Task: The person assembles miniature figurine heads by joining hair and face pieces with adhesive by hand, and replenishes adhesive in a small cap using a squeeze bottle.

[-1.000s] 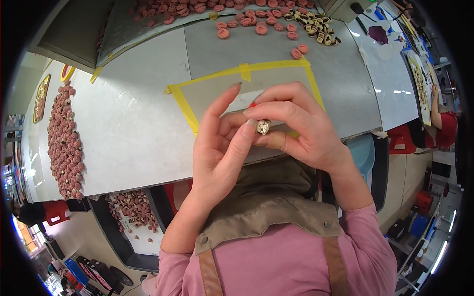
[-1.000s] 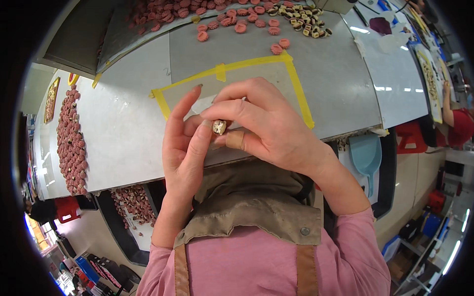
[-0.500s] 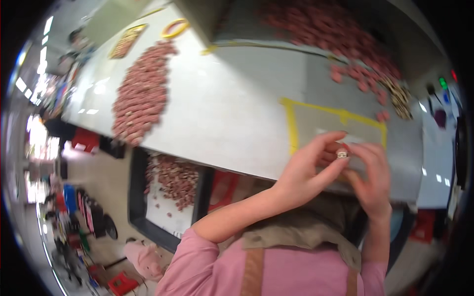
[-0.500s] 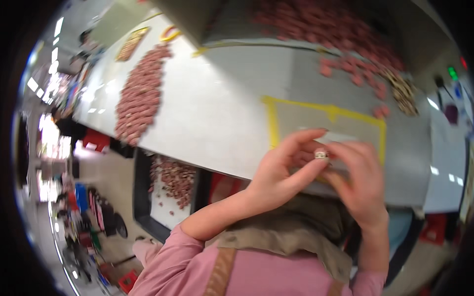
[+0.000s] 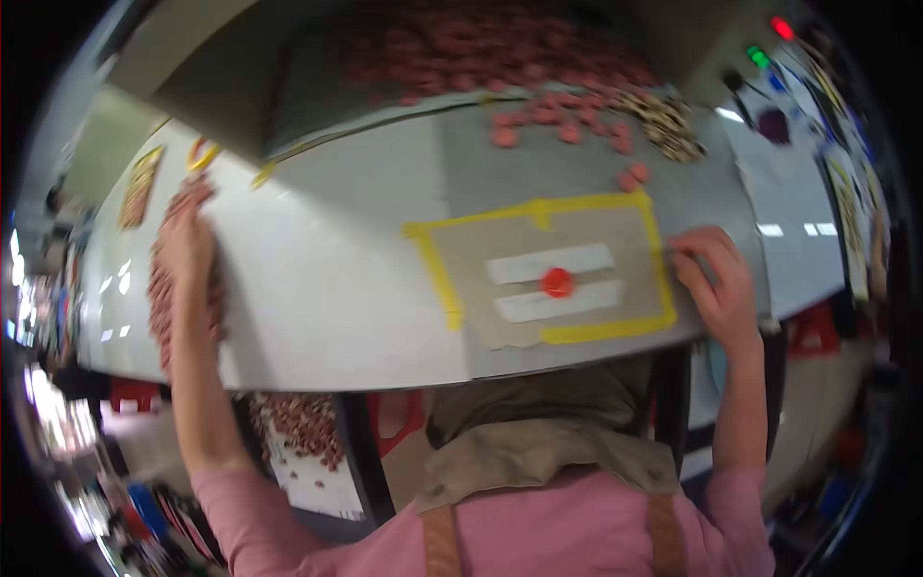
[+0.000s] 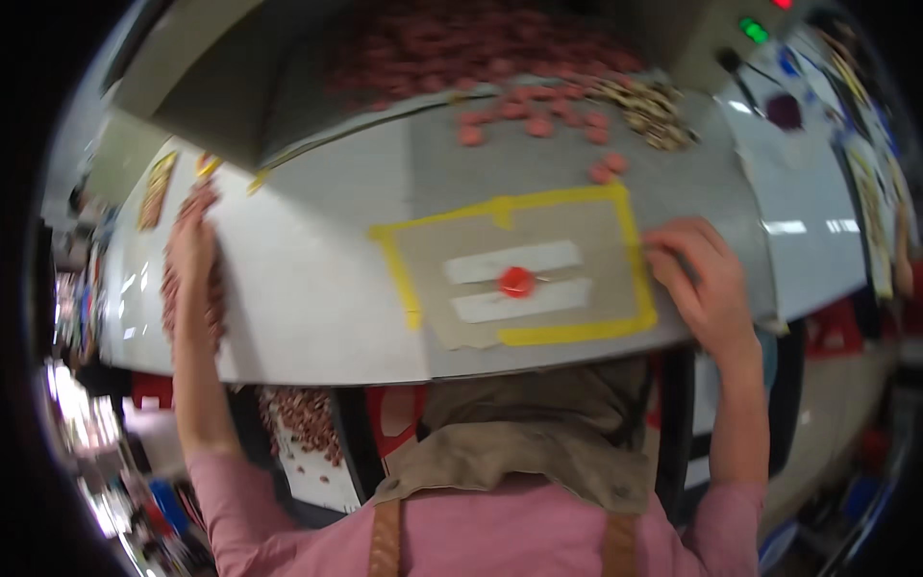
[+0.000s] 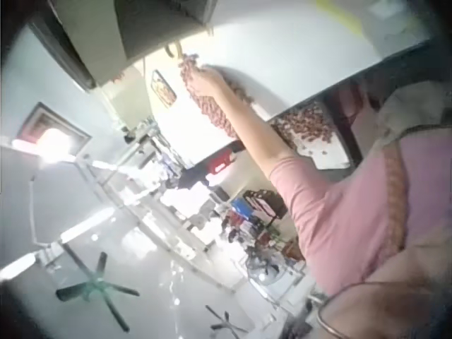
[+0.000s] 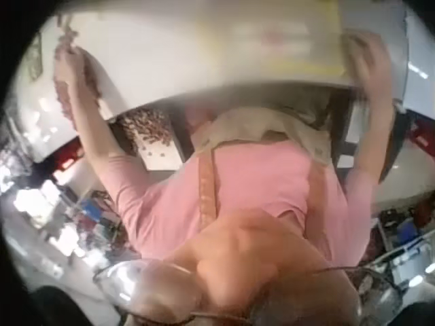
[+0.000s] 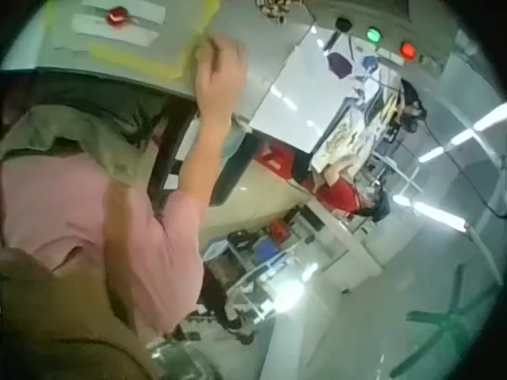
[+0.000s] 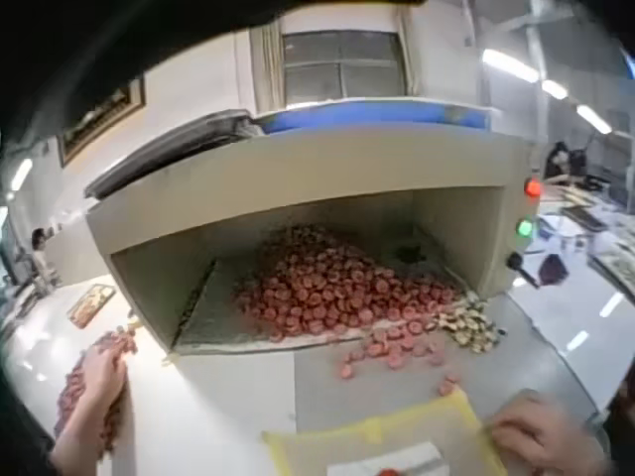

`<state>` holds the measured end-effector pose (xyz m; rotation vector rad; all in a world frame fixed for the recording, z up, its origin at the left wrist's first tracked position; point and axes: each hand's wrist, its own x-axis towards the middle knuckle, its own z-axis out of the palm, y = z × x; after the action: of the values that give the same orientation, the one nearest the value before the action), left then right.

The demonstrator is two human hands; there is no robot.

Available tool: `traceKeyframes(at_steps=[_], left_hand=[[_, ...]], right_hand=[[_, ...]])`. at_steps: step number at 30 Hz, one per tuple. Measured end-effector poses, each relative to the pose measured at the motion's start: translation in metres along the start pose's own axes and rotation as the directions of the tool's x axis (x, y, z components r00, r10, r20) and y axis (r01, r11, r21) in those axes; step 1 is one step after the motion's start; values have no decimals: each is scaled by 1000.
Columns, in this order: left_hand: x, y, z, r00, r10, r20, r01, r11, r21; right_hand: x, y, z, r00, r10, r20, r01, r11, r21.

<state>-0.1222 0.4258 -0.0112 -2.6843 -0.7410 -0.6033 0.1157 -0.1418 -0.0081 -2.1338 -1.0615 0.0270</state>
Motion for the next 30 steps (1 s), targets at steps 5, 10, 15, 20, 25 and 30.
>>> traceKeyframes(at_steps=[5, 10, 15, 20, 25, 30], left_hand=[[7, 94, -2, 984, 62, -165, -78, 992, -95], [21, 249, -32, 962, 271, -23, -176, 557, -812], [36, 324, -14, 931, 359, -65, -233, 449, -862], [33, 329, -22, 937, 349, 22, -145, 445, -884], [19, 295, -24, 924, 253, 287, 228, 239, -944], [8, 258, -42, 787, 123, 604, 599, -388, -701]], right_hand=[[7, 19, -10, 994, 106, 2, -106, 994, -25], [49, 0, 13, 996, -6, -92, 3, 999, -34], [79, 36, 5, 961, -91, -261, 25, 969, -248], [96, 70, 7, 980, -181, -80, 142, 926, -350], [95, 64, 11, 954, -291, -78, 222, 854, -471], [73, 35, 2, 950, -229, -211, 184, 960, -212]])
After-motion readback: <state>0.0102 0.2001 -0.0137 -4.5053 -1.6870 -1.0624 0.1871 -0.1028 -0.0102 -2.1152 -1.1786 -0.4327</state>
